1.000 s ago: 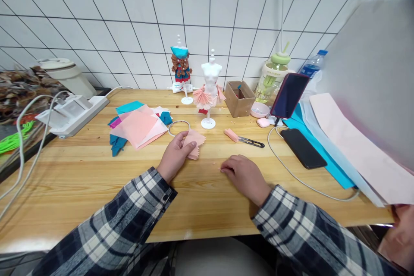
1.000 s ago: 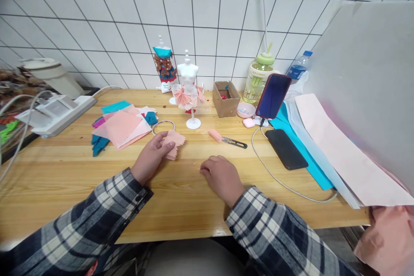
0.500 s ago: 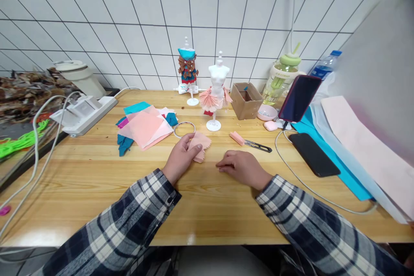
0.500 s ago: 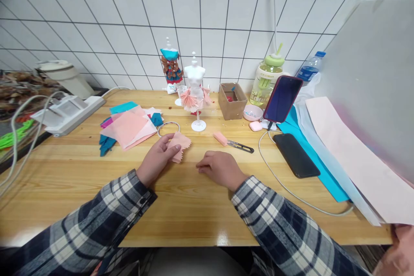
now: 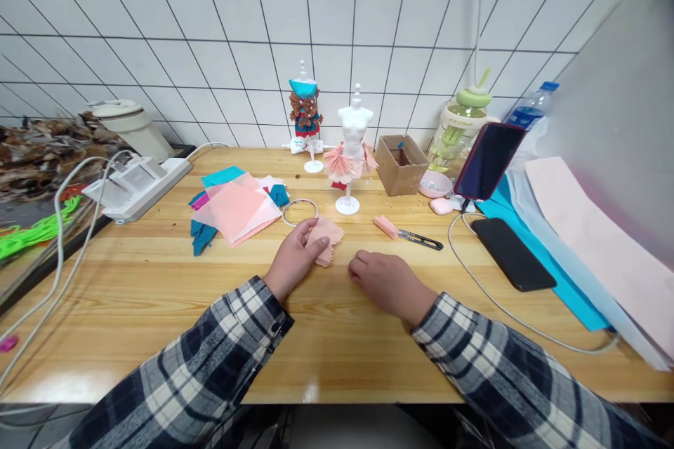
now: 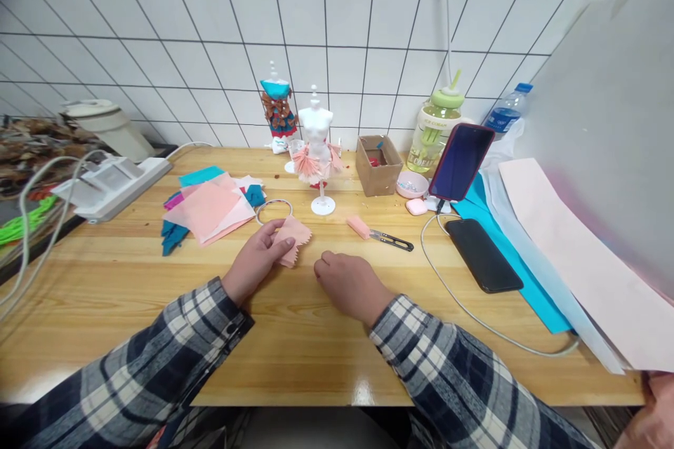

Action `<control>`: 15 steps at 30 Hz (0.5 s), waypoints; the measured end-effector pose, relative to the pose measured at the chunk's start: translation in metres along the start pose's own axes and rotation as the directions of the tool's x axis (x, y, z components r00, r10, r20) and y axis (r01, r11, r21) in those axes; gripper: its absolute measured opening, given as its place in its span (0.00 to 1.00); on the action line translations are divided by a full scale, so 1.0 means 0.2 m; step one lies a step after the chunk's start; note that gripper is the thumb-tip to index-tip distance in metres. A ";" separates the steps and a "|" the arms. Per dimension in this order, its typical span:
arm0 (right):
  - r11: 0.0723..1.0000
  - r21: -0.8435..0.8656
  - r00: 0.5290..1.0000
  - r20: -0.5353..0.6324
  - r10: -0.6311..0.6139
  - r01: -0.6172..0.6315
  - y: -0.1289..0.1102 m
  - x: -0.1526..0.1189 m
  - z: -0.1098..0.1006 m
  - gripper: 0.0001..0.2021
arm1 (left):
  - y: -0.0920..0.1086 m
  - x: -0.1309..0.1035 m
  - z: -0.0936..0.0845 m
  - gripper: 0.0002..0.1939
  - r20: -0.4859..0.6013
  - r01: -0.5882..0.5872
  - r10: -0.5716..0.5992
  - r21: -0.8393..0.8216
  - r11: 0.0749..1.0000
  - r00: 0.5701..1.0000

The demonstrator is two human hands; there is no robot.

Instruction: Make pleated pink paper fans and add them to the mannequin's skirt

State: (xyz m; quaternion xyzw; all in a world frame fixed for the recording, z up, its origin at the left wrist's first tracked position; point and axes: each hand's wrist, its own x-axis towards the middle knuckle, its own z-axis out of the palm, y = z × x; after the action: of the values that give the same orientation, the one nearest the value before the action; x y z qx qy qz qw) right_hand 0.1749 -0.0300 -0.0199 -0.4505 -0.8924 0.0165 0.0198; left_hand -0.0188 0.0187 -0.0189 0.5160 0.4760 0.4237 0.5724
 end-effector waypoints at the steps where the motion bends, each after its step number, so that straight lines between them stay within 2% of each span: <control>1: 1.000 -0.027 1.000 0.007 -0.008 0.008 0.00 0.00 0.00 0.10 | 0.00 0.00 0.00 0.33 0.006 0.003 -0.003 -0.002 1.000 1.000; 4: 0.998 -0.055 1.000 -0.025 0.015 -0.016 0.04 0.03 -0.08 0.10 | 0.00 0.00 -0.01 0.35 0.037 -0.003 0.004 -0.016 1.000 0.999; 6: 0.988 -0.033 0.983 -0.110 0.147 -0.151 0.13 0.08 -0.19 0.11 | 0.00 -0.01 0.00 0.36 0.088 -0.025 0.028 -0.037 0.999 0.996; 8: 0.926 -0.011 0.905 -0.214 0.367 -0.377 0.27 0.15 -0.34 0.13 | 0.00 -0.03 0.01 0.37 0.153 -0.063 0.075 -0.079 0.995 0.985; 11: 0.822 -0.030 0.777 -0.348 0.525 -0.569 0.51 0.28 -0.49 0.18 | 0.00 -0.05 0.04 0.38 0.273 -0.095 0.135 -0.155 0.983 0.953; 13: 0.753 -0.016 0.705 -0.365 0.608 -0.658 0.65 0.37 -0.51 0.19 | -0.01 -0.05 0.04 0.38 0.333 -0.074 0.119 -0.144 0.987 0.935; 15: 0.745 -0.004 0.690 -0.378 0.617 -0.667 0.75 0.42 -0.50 0.18 | -0.02 -0.04 0.04 0.39 0.351 -0.031 0.056 -0.078 0.997 0.935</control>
State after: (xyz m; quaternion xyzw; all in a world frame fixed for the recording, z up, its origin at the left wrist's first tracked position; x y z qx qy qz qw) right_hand 0.2497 0.1281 0.0737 -0.7298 -0.6579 -0.1216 0.1408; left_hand -0.0133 0.0092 -0.0214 0.5735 0.3388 0.3534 0.6569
